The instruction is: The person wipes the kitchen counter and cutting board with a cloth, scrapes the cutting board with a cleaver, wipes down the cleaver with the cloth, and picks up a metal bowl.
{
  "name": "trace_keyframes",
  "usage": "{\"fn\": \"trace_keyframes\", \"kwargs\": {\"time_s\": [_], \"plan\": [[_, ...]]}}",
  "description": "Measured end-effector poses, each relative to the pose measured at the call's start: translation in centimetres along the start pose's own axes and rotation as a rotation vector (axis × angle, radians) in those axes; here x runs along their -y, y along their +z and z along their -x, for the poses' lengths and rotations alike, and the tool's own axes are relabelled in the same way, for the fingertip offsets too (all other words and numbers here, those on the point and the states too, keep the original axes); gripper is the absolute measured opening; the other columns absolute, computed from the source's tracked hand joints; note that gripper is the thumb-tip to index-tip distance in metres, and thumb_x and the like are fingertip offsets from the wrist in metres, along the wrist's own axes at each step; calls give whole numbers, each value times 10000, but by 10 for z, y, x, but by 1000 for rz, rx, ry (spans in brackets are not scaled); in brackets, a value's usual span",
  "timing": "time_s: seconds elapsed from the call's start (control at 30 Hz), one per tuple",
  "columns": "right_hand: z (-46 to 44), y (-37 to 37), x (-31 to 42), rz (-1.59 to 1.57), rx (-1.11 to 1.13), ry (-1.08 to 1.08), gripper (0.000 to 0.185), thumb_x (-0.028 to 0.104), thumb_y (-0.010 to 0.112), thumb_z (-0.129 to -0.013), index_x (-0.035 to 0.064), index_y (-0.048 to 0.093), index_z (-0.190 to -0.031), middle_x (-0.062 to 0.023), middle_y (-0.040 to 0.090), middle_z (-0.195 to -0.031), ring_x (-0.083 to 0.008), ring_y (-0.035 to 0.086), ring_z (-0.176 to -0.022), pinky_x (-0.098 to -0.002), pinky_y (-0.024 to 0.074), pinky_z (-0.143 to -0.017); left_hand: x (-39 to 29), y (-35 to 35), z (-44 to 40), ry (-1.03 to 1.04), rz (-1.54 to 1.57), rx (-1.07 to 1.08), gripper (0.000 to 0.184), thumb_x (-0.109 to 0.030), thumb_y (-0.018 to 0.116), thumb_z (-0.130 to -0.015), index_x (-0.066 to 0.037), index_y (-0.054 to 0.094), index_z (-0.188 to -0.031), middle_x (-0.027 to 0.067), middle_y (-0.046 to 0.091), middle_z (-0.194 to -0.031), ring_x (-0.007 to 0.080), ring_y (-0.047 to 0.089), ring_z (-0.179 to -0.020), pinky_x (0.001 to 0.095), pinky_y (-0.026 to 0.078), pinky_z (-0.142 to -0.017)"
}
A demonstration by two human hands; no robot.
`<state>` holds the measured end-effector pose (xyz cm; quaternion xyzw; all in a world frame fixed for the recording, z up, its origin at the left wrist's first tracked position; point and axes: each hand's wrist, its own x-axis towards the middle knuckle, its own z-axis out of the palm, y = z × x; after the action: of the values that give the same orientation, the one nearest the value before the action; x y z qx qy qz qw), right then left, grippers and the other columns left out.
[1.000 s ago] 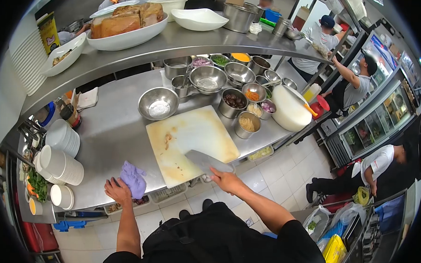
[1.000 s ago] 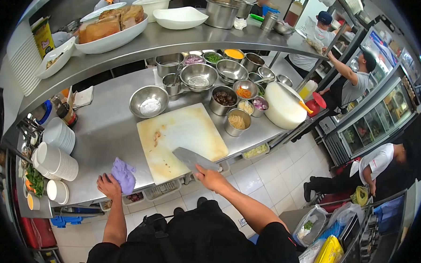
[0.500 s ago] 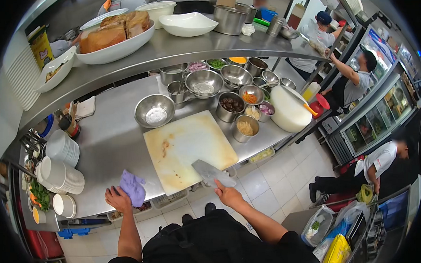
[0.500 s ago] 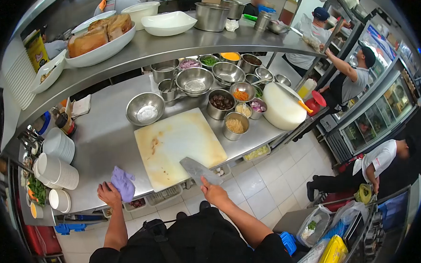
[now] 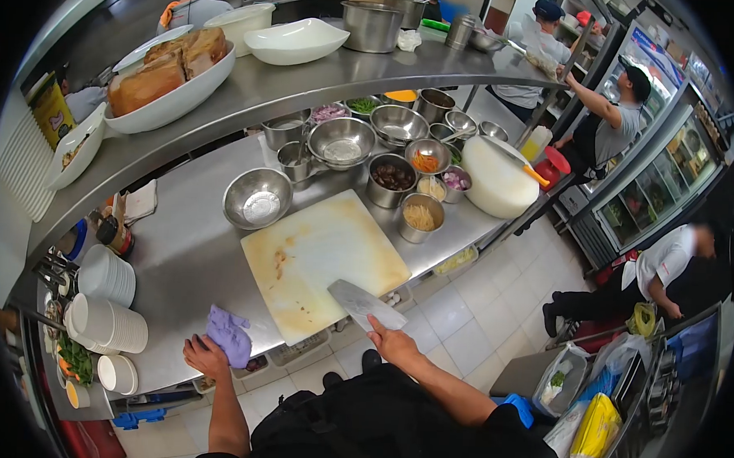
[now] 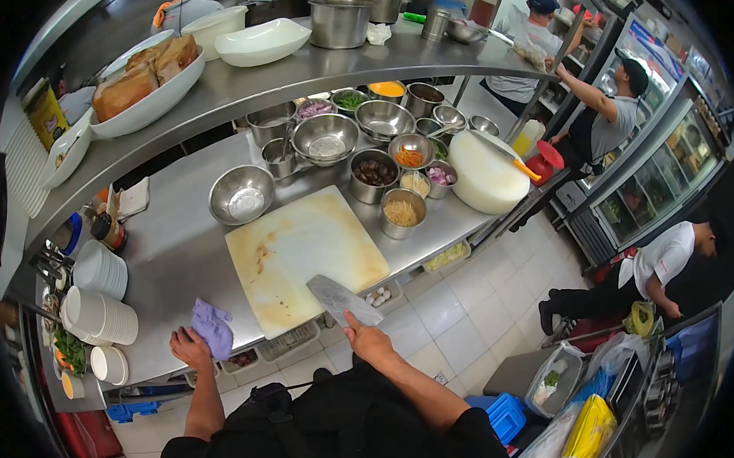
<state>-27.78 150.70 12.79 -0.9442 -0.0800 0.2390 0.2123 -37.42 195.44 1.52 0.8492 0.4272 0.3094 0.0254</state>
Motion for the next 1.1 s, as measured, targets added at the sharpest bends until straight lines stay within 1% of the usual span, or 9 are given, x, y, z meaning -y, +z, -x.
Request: {"fn": "trace_keyframes", "kwargs": {"time_s": [0.27,0.37,0.57,0.7,0.77,0.87,0.97,1.07,1.1], "plan": [[-1,1,-2,-4,-15,-6,502,424,415,-987,274,364,-1463,-233,673,-941,-436,642,-876,-536,502,-793,5,7,2,-7,-16,2,417,-364,493,-943,-32,626,-1158,196,539,-1269,357,469,-1195,501,304,-1054],[-2,4,-4,-23,-15,-5,515,464,420,-983,321,334,-1471,-243,665,-960,-443,635,-889,-524,502,-795,3,3,1,-5,5,7,419,-366,487,-944,-34,624,-1160,196,536,-1270,357,471,-1195,501,311,-1051],[1,2,-3,-8,-24,-11,517,462,415,-985,307,337,-1471,-245,666,-932,-447,636,-873,-523,503,-784,7,9,2,9,-17,-24,412,-358,499,-942,-35,635,-1159,198,544,-1265,354,488,-1177,483,325,-1039],[3,1,0,-54,-30,-27,517,462,414,-985,301,339,-1471,-252,663,-937,-450,636,-879,-529,504,-788,3,4,3,6,-23,-29,402,-345,505,-940,-31,635,-1154,195,545,-1262,350,488,-1176,479,332,-1035],[6,-1,2,-55,-29,-22,516,458,414,-986,297,338,-1470,-253,663,-939,-450,635,-886,-531,504,-792,8,7,2,8,-7,-20,407,-352,495,-944,-30,627,-1156,202,535,-1274,361,475,-1192,498,317,-1051],[5,6,-2,-29,-46,-27,512,447,413,-988,286,342,-1469,-238,669,-929,-451,637,-872,-532,506,-786,10,11,3,0,-5,-22,408,-352,489,-946,-28,625,-1152,206,531,-1278,366,471,-1196,504,315,-1054],[1,12,-6,-36,-79,-41,498,419,428,-987,253,375,-1454,-229,673,-919,-447,637,-864,-540,500,-780,9,13,3,-2,8,-36,406,-349,486,-946,-26,627,-1148,206,531,-1278,363,471,-1195,500,322,-1047],[7,1,0,-48,-32,-26,504,444,410,-991,289,345,-1466,-221,667,-1018,-448,631,-908,-536,498,-813,10,8,3,14,3,-26,406,-348,483,-948,-27,628,-1148,205,535,-1271,360,471,-1195,499,328,-1040],[9,-7,5,-54,-10,-2,501,447,418,-989,291,358,-1462,-226,664,-1024,-445,629,-922,-527,495,-831,9,8,3,19,2,-23,406,-349,481,-949,-28,628,-1148,204,537,-1267,359,471,-1195,499,330,-1038]]}}
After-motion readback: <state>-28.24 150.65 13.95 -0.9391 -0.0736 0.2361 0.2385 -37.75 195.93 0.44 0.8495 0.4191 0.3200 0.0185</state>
